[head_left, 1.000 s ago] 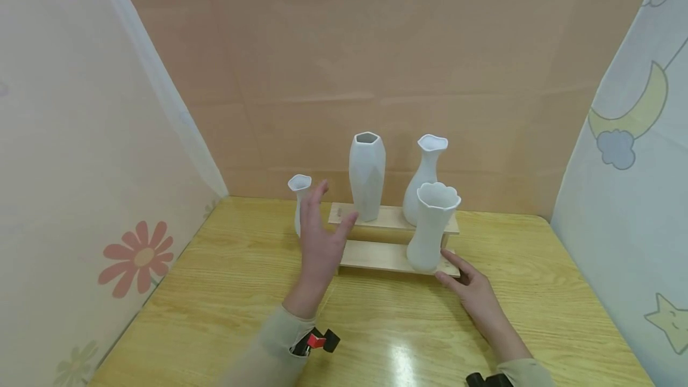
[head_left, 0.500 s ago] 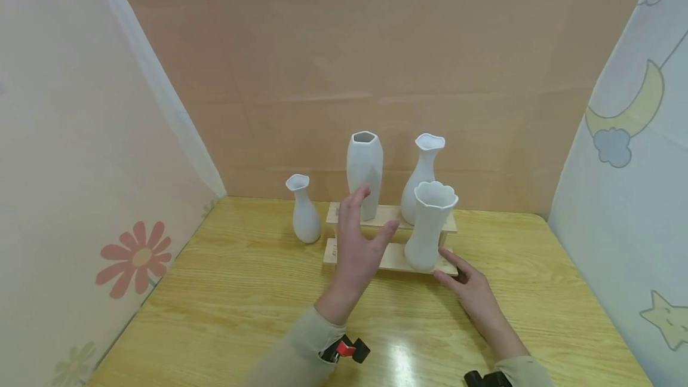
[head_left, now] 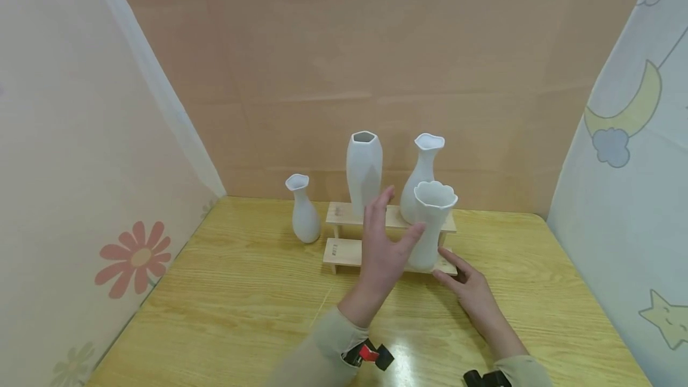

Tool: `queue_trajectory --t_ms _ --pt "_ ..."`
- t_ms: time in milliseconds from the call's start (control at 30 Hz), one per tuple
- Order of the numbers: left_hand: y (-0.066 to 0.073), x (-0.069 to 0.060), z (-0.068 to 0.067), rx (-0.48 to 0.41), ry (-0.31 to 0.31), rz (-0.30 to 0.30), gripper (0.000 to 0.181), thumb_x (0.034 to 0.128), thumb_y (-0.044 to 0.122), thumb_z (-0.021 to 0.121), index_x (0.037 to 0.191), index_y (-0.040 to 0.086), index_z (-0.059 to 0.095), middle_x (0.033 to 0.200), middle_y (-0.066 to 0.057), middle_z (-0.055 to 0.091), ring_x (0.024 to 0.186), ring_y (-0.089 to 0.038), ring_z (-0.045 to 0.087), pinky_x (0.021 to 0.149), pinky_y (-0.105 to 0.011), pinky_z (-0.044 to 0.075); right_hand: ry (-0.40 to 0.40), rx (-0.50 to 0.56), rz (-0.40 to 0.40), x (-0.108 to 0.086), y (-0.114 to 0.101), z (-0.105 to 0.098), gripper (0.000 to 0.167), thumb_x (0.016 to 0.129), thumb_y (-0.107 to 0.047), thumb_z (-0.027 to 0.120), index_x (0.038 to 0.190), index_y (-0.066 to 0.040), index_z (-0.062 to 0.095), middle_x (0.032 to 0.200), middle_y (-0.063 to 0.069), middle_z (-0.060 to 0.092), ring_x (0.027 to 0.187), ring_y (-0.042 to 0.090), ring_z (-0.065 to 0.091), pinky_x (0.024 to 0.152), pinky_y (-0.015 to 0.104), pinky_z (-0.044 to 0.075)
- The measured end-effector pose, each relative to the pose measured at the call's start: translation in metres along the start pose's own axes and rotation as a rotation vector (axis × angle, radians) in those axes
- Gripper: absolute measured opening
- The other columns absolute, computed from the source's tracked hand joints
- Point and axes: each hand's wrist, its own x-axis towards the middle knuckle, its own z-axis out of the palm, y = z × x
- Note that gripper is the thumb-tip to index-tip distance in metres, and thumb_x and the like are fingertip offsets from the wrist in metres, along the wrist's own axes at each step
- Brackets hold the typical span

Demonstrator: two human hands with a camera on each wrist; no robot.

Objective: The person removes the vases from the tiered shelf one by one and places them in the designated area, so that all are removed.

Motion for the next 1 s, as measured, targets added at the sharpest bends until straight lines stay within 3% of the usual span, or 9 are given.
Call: queue_trajectory --t_ms 133,267,400,833,1000 --pt "-0.002 -0.001 0.008 -0.020 -0.007 -0.015 0.082 0.0986 0.027 0.087 0.167 0.015 0.043 0.160 -0.008 0.049 0.146 -0.023 0.048 0.121 -0.060 0.040 0.001 0.009 0.006 0.000 0.001 0.000 0.076 0.106 -0.044 0.076 0.171 -0.022 0.044 0.178 0.010 0.031 0.146 0.031 0.052 0.096 0.014 0.049" --pt "-0.006 -0.002 0.015 -0.057 -0.043 -0.037 0.086 0.0979 0.028 0.087 0.168 0.013 0.041 0.158 -0.014 0.047 0.147 -0.030 0.047 0.119 -0.062 0.040 0.007 -0.001 0.004 0.001 0.003 -0.001 0.075 0.106 -0.043 0.076 0.171 -0.022 0.045 0.178 0.009 0.034 0.132 0.014 0.061 0.097 0.015 0.051" --pt "-0.007 -0.003 0.019 -0.078 -0.069 -0.093 0.089 0.0966 0.032 0.089 0.170 0.017 0.040 0.158 -0.008 0.047 0.148 -0.030 0.046 0.119 -0.062 0.039 0.001 0.010 0.004 0.001 0.003 -0.001 0.075 0.107 -0.041 0.076 0.171 -0.022 0.044 0.178 0.007 0.033 0.120 0.004 0.065 0.097 0.016 0.051" --pt "-0.015 -0.004 0.032 -0.022 -0.093 -0.220 0.095 0.0940 0.032 0.092 0.172 0.026 0.038 0.159 0.000 0.050 0.146 -0.024 0.052 0.117 -0.058 0.046 0.000 -0.016 0.044 0.002 0.001 -0.002 0.079 0.104 -0.051 0.076 0.172 -0.027 0.043 0.178 0.004 0.033 0.127 0.015 0.065 0.098 0.017 0.049" --pt "-0.019 -0.004 0.038 -0.021 -0.086 -0.232 0.092 0.0929 0.032 0.093 0.169 0.031 0.041 0.155 0.005 0.052 0.141 -0.017 0.053 0.115 -0.053 0.047 -0.001 -0.020 0.051 0.002 0.001 -0.001 0.079 0.104 -0.052 0.076 0.172 -0.026 0.043 0.178 0.006 0.033 0.130 0.019 0.065 0.099 0.018 0.048"
